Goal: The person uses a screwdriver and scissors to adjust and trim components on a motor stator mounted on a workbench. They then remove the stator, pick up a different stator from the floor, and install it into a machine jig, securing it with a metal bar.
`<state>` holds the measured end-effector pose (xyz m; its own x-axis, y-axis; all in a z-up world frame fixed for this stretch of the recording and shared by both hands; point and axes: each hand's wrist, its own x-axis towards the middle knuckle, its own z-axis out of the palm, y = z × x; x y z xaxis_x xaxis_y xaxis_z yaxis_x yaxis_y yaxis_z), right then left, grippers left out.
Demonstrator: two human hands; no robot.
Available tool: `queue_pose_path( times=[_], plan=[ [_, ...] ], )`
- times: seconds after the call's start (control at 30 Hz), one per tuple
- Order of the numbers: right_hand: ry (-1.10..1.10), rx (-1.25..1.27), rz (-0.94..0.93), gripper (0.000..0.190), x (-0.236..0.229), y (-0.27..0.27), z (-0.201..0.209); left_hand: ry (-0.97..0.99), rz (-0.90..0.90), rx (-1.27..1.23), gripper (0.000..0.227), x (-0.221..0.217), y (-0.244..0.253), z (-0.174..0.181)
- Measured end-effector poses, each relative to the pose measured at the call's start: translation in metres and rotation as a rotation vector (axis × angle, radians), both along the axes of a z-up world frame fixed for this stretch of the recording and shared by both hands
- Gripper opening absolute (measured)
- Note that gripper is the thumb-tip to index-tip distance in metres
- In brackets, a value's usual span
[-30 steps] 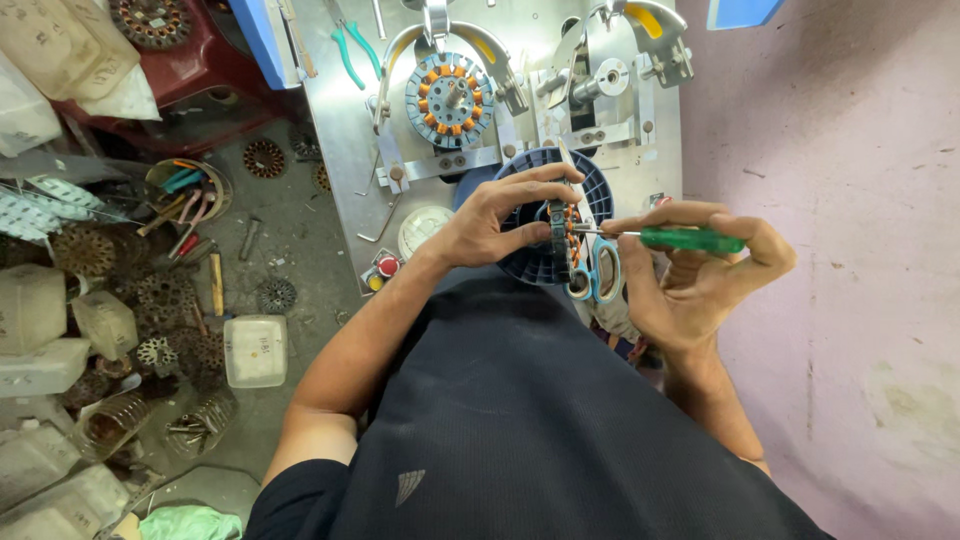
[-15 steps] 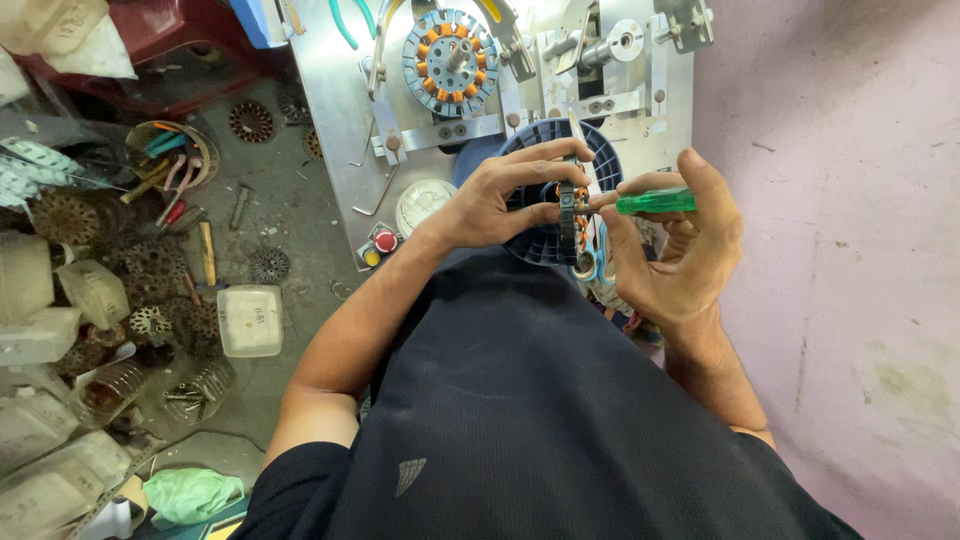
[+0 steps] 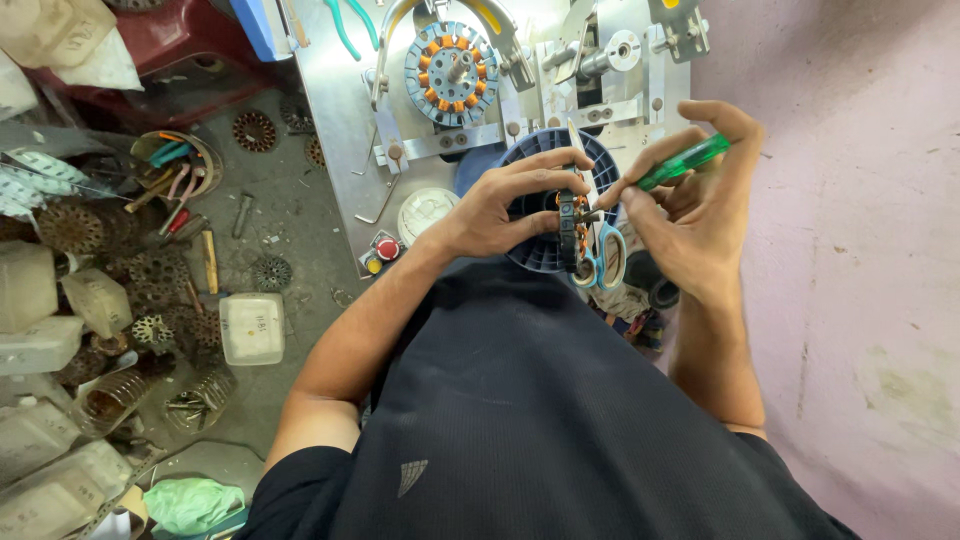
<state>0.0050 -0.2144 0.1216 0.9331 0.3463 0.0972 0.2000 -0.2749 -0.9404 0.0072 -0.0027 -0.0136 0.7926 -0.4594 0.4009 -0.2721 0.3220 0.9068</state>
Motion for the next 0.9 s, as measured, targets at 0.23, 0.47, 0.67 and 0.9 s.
queue_pose_path(
  times=[0.23,0.47,0.67,0.9],
  plan=[
    [-0.166,-0.203,0.115,0.055,-0.007,0.014,0.005,-0.011,0.017,0.014,0.044,-0.001,0.001,0.003],
    [-0.312,-0.336,0.075,0.050,-0.029,0.005,-0.003,-0.035,0.158,0.045,0.044,-0.003,0.007,0.012],
    [-0.267,0.130,-0.194,0.066,-0.031,-0.035,-0.023,-0.012,0.632,0.170,0.031,0.013,0.044,-0.024],
    [0.045,0.132,-0.212,0.065,-0.039,-0.051,-0.033,0.465,0.935,0.165,0.048,0.157,0.123,-0.146]
  ],
)
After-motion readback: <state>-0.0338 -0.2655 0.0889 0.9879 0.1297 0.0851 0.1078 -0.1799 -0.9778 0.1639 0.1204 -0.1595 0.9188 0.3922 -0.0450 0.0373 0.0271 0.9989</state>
